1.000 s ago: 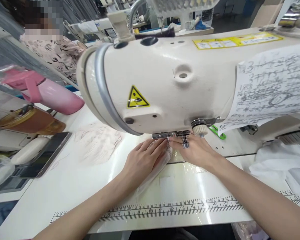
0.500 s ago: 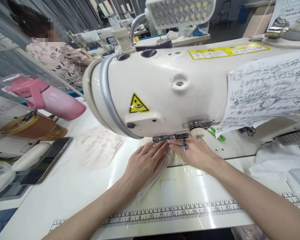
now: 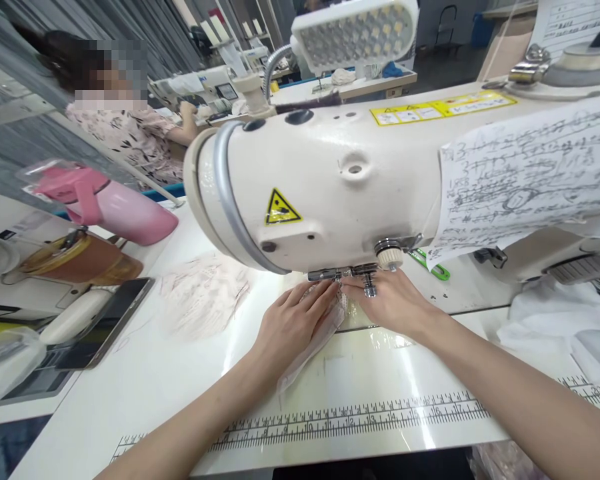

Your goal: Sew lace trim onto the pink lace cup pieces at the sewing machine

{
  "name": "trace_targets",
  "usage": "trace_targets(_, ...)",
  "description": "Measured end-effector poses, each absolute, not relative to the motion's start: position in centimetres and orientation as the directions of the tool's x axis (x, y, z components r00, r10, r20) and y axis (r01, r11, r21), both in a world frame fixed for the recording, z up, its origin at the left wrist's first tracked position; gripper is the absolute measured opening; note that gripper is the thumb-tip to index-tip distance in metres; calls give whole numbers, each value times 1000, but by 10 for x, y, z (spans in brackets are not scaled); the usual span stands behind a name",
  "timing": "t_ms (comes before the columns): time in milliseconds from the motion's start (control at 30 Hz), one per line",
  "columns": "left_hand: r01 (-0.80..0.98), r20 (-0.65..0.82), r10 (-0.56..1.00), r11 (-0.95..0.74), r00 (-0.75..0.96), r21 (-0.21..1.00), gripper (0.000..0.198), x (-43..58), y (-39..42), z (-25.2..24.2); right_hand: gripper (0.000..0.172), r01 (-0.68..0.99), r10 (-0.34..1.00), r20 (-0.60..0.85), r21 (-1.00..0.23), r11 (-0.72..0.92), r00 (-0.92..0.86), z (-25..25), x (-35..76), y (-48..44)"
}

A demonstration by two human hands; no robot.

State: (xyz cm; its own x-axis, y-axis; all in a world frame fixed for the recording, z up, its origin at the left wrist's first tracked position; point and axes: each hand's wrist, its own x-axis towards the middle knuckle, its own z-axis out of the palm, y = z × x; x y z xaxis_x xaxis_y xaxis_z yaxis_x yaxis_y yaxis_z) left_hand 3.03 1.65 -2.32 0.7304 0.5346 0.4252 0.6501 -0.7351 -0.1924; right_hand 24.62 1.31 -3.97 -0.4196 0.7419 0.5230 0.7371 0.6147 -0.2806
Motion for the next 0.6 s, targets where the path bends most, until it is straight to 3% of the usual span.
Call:
trace_targets(233, 654, 370, 589, -754, 718, -67, 31, 23, 7, 2, 27, 697, 588, 618, -89, 712, -522, -29, 239, 8)
trace_targets(367, 575, 381, 532, -818, 756, 2, 37, 5, -10, 17, 31, 688, 593, 607, -102, 719, -529, -28, 235, 3)
trace_targets(467, 497, 416, 425, -864, 804, -79, 53, -13, -28, 9, 32, 667, 594, 608, -137, 732, -527, -30, 235, 2)
trace_targets(533, 545, 435, 452, -830, 779, -115, 34, -22, -40, 2, 32, 660, 601, 609, -163, 733, -517, -32, 236, 2)
trace_targets(600, 623, 439, 547, -781, 713, -40, 18, -26, -49, 0, 31, 651, 614, 600, -194, 734, -513, -34, 236, 2)
